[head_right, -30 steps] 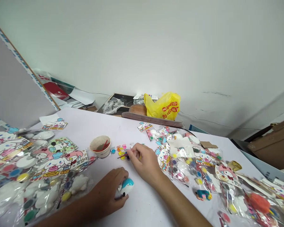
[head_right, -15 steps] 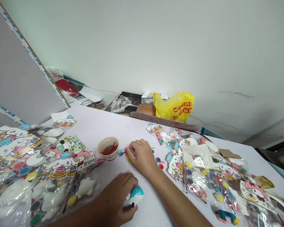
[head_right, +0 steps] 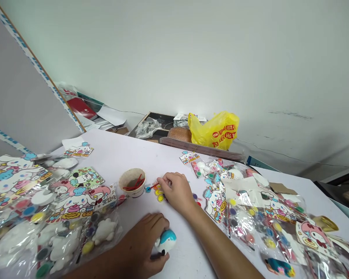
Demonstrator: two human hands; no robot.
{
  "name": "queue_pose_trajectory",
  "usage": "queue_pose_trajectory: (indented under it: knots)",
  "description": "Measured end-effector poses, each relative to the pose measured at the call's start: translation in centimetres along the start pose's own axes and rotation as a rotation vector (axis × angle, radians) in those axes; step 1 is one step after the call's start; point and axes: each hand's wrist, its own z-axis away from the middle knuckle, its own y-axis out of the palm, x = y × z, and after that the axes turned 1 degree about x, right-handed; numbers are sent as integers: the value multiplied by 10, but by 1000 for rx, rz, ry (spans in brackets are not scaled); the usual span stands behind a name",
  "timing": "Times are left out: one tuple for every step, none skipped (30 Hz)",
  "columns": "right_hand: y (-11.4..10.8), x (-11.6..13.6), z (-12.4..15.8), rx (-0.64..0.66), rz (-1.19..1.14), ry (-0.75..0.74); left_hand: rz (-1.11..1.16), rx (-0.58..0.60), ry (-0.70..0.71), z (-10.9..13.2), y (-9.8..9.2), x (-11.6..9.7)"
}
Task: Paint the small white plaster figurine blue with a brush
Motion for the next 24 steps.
queue_pose_trajectory:
  knots:
    - [-1,-1,0,0,-3,6,1,-1,1,0,0,0]
    - [-1,-1,-1,-1,-6,11,1,-6,3,0,0,0]
    - [-1,-2,-1,-2,-8,15,1,-11,6,0,0,0]
    - [0,-2,-1,-2,-9,16,1,-17,8,1,1,0]
    - [1,-2,-1,-1,-8,15,0,-23,9,1,1,1]
    - [2,-2,0,0,-7,11,0,-28,9,1,1,1]
    - [4,-2,0,2,-6,7,1,-33,11,1,2,1]
    - [5,-1,0,6,-7,5,2,-36,15,1,2,1]
    - [5,-1,0,10,-9,5,1,-38,18,1,2,1]
    - [6,-1,0,16,-13,9,-2,-40,20,1,3,1]
    - [6,0,0,22,-19,15,-4,-39,23,1,3,1]
    - [5,0,0,27,-26,25,-6,-38,24,1,3,1]
    - [5,-1,0,32,-35,35,-7,-39,23,1,3,1]
    - [4,-1,0,35,-44,46,-5,-40,21,1,3,2]
    - [3,-1,0,35,-53,58,-2,-43,21,2,3,2]
    - [2,-2,-1,35,-61,68,2,-48,22,2,4,2]
    - [2,-2,-1,33,-69,76,5,-54,25,2,4,3]
    - [1,-3,-1,32,-77,83,7,-59,29,2,5,3]
    - [1,-3,-1,30,-84,90,7,-62,33,2,5,3]
    - [1,-4,-1,29,-91,96,7,-63,34,2,5,4]
    - [1,-4,-1,30,-99,102,6,-61,32,2,5,4]
    - [1,-5,-1,32,-107,107,5,-58,29,1,5,4]
    - [1,-5,-1,33,-114,113,3,-54,26,1,5,4]
    - [2,-6,-1,35,-122,117,1,-49,23,1,5,4]
